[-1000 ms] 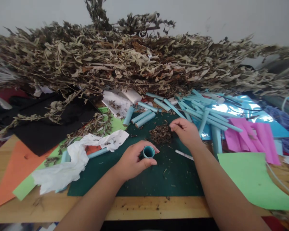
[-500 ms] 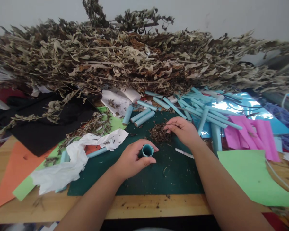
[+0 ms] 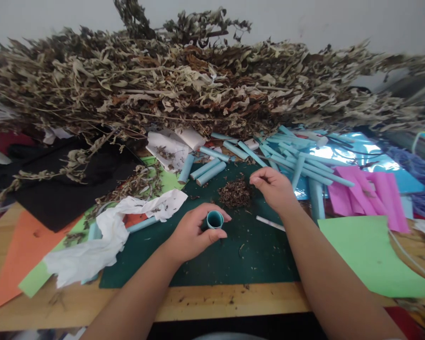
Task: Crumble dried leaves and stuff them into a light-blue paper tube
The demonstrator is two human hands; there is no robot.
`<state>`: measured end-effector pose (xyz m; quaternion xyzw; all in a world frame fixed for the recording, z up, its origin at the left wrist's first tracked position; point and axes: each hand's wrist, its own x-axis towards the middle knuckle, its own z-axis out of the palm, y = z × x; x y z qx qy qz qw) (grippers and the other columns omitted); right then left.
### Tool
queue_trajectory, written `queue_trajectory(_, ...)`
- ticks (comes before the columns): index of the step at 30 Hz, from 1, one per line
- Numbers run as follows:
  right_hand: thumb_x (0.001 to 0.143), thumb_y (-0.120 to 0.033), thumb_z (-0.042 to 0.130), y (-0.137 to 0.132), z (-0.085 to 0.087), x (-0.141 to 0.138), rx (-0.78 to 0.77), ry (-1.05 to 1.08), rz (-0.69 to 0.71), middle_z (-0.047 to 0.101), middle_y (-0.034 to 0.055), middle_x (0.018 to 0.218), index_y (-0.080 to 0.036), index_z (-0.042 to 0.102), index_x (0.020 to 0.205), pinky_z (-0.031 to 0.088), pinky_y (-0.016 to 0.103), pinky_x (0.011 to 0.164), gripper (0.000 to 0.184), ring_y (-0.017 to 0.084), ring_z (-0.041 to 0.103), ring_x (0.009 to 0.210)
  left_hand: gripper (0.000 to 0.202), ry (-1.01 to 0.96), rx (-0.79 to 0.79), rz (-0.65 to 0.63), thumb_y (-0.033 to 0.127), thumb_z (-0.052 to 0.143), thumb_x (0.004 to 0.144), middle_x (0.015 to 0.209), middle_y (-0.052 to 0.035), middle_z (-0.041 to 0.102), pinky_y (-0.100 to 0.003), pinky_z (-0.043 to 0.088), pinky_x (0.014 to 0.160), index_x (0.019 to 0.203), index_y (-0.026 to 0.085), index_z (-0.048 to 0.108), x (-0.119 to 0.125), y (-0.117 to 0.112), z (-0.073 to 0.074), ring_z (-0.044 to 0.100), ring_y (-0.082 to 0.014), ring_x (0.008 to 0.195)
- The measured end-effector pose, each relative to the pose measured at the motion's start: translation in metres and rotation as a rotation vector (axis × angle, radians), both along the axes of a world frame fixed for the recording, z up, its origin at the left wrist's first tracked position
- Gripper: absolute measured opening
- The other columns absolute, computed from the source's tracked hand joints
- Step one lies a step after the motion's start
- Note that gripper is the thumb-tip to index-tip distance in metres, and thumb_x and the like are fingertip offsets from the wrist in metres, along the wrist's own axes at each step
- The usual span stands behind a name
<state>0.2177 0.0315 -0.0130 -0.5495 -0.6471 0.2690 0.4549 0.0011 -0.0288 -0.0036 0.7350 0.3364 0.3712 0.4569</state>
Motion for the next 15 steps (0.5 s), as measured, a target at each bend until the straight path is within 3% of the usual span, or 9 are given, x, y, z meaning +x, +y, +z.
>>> queue_trajectory(10, 0.076, -0.027, 0.039, -0.0022, -0.0022, 0.0033, 0.111, -0.108, 0.069, 0.047, -0.0018, 0.056, -0.019, 0.046, 0.062, 0.033, 0.024, 0.054, 0.017, 0.011, 0.043, 0.055, 0.025, -0.016, 0.005, 0.0, 0.036, 0.053, 0.073, 0.089, -0.0035, 0.058, -0.025, 0.042, 0.073, 0.092, 0.018, 0.052, -0.0002, 0.0009, -0.0003, 0.054, -0.0149, 0.083)
queue_trajectory(15, 0.081, -0.038, 0.033, -0.0047, -0.0041, 0.0041, 0.075, -0.085, -0.003, 0.038, -0.0028, 0.047, -0.02, 0.038, 0.052, 0.029, 0.024, 0.047, 0.034, 0.011, 0.037, 0.047, 0.027, -0.009, -0.007, 0.003, 0.038, 0.053, 0.073, 0.088, -0.0045, 0.058, -0.027, 0.043, 0.072, 0.091, 0.018, 0.053, 0.0003, 0.0012, -0.0005, 0.054, -0.0161, 0.082)
